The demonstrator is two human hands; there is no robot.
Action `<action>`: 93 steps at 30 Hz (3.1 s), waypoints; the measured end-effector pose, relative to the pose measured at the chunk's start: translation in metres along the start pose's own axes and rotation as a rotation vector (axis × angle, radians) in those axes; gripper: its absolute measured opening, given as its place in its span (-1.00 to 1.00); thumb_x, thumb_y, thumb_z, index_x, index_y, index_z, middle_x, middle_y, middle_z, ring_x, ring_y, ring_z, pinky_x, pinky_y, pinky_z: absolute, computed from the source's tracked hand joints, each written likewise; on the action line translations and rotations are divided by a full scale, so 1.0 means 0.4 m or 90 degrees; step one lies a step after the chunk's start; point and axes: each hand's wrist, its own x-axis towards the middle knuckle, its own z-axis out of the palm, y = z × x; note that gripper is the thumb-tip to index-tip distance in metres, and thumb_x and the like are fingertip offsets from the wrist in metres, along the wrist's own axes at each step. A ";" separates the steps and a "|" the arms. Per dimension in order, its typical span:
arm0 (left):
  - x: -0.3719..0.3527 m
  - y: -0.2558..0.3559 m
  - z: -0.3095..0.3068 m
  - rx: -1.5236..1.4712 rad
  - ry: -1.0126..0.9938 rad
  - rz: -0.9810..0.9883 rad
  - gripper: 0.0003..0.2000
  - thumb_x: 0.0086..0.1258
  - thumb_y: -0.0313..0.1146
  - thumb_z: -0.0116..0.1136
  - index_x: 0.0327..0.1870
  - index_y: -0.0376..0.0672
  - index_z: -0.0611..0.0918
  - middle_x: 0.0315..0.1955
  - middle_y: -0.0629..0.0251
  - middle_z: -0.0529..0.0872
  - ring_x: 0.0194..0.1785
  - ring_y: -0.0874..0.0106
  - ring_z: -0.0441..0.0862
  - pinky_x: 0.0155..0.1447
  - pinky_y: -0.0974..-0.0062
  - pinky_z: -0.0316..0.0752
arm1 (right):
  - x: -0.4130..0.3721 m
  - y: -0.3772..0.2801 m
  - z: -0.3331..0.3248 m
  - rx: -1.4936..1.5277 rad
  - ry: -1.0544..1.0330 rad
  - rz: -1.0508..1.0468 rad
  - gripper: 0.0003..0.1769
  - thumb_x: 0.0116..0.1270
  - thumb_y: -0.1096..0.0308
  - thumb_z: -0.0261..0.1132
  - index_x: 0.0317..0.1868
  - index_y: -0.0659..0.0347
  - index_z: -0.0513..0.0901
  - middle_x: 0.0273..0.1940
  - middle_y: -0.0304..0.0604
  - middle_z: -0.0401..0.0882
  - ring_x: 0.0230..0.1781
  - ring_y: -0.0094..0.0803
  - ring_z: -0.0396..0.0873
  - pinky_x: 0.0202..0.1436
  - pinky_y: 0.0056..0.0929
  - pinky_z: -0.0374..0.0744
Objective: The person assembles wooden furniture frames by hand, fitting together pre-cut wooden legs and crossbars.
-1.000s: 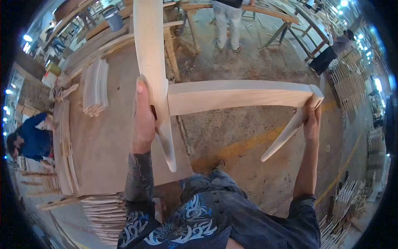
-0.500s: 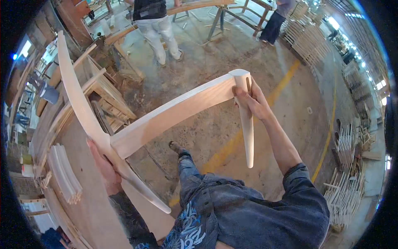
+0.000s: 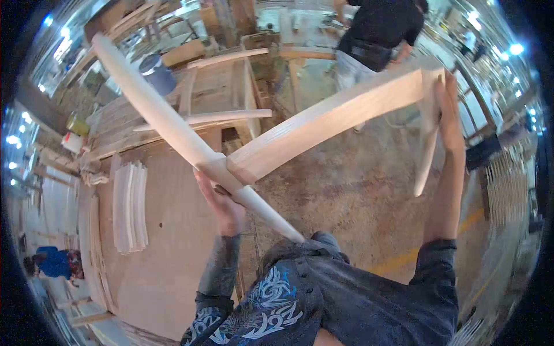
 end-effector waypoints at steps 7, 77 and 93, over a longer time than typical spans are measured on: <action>0.153 -0.152 -0.015 0.109 0.211 0.000 -0.41 0.58 0.20 -0.36 0.27 -0.14 0.35 0.05 0.29 0.50 0.16 0.39 0.46 0.28 0.36 0.36 | 0.593 -0.003 0.426 0.056 -0.124 -0.292 -0.59 0.51 0.07 0.16 0.17 0.18 0.51 -0.04 -0.31 0.54 0.01 -0.56 0.44 0.12 -0.54 0.40; -1.980 -0.880 -0.156 0.311 0.862 -0.686 -0.57 0.31 -0.05 0.18 0.09 -0.13 0.66 -0.14 0.09 0.76 -0.15 0.13 0.73 -0.04 0.23 0.59 | -1.708 -0.720 0.897 0.525 -1.367 -0.485 -0.74 0.33 0.26 0.29 -0.04 0.16 0.68 -0.03 -0.11 0.68 -0.28 -0.35 0.67 -0.11 -0.39 0.62; -1.789 0.326 -1.484 0.903 0.686 -0.362 -0.73 0.39 -0.16 0.09 -0.14 -0.17 0.64 -0.25 -0.04 0.68 -0.12 -0.05 0.60 -0.08 0.07 0.46 | -1.665 -0.906 1.011 0.264 -1.211 -0.042 -0.63 0.35 0.24 0.30 0.13 0.14 0.65 -0.42 -0.22 0.71 -0.48 -0.56 0.57 -0.36 -0.48 0.54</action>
